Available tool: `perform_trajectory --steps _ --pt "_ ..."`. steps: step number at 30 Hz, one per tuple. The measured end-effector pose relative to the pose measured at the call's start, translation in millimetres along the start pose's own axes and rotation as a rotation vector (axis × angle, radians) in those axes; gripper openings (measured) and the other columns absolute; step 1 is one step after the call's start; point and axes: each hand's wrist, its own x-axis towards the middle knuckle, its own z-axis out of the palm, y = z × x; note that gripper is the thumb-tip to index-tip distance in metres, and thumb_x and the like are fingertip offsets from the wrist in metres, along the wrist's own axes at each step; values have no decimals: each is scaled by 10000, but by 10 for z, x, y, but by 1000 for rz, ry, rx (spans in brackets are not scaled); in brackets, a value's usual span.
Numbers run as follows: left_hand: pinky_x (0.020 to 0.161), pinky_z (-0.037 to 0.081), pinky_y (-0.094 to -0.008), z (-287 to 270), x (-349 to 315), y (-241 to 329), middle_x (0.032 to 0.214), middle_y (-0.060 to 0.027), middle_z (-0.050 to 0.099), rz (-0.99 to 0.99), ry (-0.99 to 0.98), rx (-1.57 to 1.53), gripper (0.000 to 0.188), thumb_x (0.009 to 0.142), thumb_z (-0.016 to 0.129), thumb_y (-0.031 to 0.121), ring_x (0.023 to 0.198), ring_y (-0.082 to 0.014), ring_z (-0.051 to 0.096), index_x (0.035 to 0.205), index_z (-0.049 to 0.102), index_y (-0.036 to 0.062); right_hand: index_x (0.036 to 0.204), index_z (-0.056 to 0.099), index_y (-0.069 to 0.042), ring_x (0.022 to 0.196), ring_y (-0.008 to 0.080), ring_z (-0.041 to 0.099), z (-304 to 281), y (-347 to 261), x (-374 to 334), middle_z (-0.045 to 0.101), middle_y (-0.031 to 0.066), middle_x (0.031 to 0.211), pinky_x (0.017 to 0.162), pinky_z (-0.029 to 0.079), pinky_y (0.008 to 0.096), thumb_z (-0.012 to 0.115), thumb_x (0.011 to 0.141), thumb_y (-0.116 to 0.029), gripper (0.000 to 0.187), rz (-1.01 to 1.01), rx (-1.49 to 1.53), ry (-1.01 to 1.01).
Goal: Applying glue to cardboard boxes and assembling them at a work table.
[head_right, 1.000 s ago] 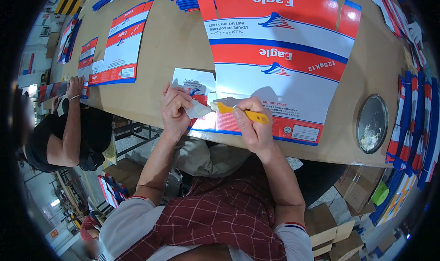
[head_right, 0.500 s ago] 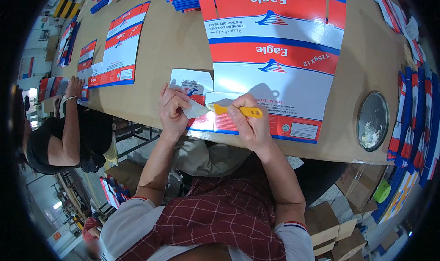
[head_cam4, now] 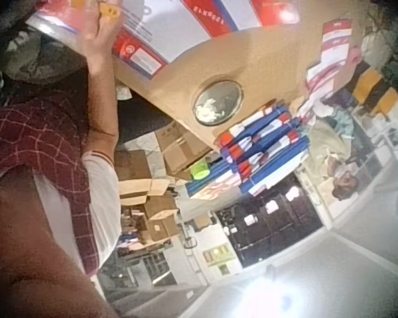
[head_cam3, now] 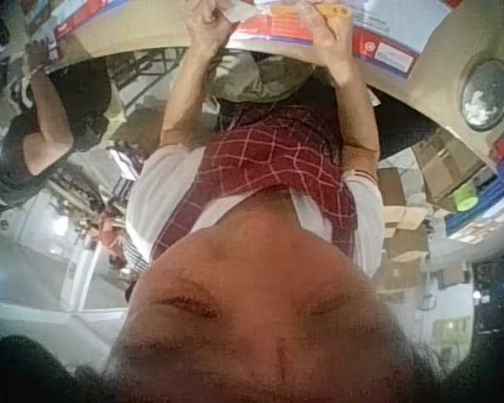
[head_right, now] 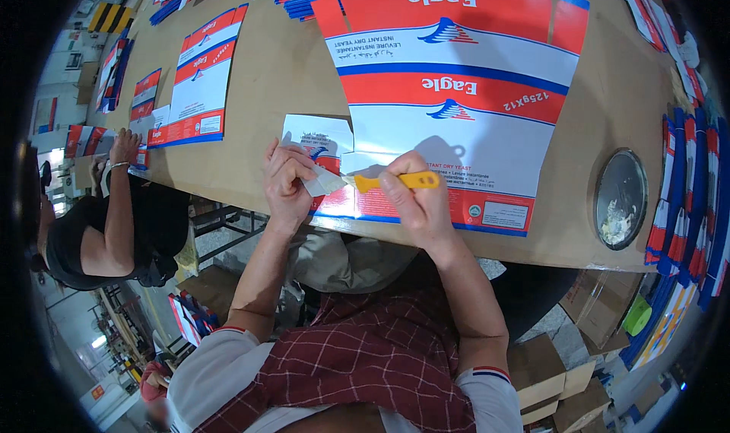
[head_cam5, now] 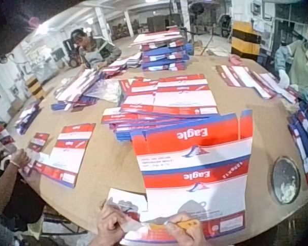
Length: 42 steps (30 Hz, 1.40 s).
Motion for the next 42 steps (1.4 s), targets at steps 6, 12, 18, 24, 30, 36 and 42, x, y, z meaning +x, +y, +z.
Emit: perform_trajectory --steps 6,12,18,24,30,36,42 --pt "934 313 -431 -18 -15 -1 693 -3 518 -11 -10 13 263 503 613 -89 745 -181 553 592 448 97 807 475 -28 570 59 422 40 -39 -13 463 -1 642 526 347 210 498 888 -150 148 37 153 106" --pt "942 302 -436 -19 -17 4 690 -2 517 -24 -14 8 261 497 613 -86 745 -189 550 584 449 97 827 453 -43 568 59 459 -10 -32 1 494 10 635 528 373 205 490 894 -166 145 43 82 -1" --pt "942 296 -429 -13 -19 -14 680 -1 512 -2 -3 -7 268 496 615 -89 746 -185 549 577 448 104 832 418 -44 532 68 514 9 -22 -4 558 57 640 497 413 189 492 891 -122 123 79 279 113" --pt "937 297 -432 -24 -3 14 674 -1 510 -32 -9 -9 271 503 626 -84 745 -186 549 573 443 103 798 431 -37 551 83 578 52 -23 -29 571 54 633 496 455 184 571 843 -48 147 -32 233 12" --pt "926 311 -432 -21 -8 -3 680 -7 512 -15 4 -13 271 510 637 -72 748 -191 550 585 443 100 754 472 -53 518 82 565 63 30 -48 559 26 604 473 418 204 639 812 -116 187 -147 39 -23" --pt "925 313 -435 -20 -7 8 678 -9 509 -11 0 -17 268 513 633 -74 752 -197 551 583 440 97 708 473 -62 489 114 525 51 16 -56 532 25 587 456 373 229 649 797 -117 205 -107 -59 -114" --pt "920 313 -425 -19 -12 0 675 -8 506 -13 -14 8 266 513 639 -68 748 -192 551 574 439 96 705 469 -62 486 91 497 69 20 -45 509 19 577 453 364 230 631 800 -94 191 -155 -12 -67"
